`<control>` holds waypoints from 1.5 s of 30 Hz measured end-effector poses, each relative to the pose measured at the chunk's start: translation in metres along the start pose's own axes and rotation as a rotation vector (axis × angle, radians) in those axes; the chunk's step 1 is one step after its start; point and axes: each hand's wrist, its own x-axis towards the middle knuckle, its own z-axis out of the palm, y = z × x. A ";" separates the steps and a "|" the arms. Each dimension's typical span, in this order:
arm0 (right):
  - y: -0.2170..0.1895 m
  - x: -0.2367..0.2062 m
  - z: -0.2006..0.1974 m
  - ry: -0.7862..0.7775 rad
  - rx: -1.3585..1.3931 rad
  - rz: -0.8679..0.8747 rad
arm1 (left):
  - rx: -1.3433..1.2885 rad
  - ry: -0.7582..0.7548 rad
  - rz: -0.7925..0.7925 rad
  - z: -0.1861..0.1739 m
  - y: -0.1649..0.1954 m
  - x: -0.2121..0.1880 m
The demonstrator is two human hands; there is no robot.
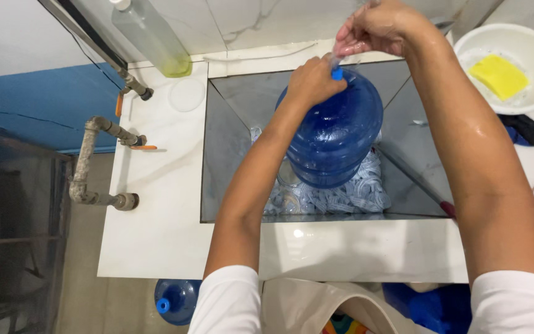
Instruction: The person cleans large blue water jugs by rinsing them under a tap, scrubbing the caps with a toothbrush and sponge, and brushing the interior with a long-handled brush. The person then places the cleaned jugs on a counter and seals them with a heat gun.
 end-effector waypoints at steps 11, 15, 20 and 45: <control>0.032 0.008 0.005 0.296 -0.338 -0.041 | 0.014 -0.108 0.043 0.014 0.009 0.014; 0.066 0.029 0.024 0.346 -0.829 0.084 | -0.145 -0.059 -0.058 0.040 -0.004 0.009; 0.093 0.036 0.060 0.670 -0.897 -0.180 | -0.372 0.292 -0.464 0.085 -0.013 -0.004; 0.256 -0.302 -0.090 1.300 -1.049 0.427 | -1.138 -0.381 0.109 0.143 0.098 -0.012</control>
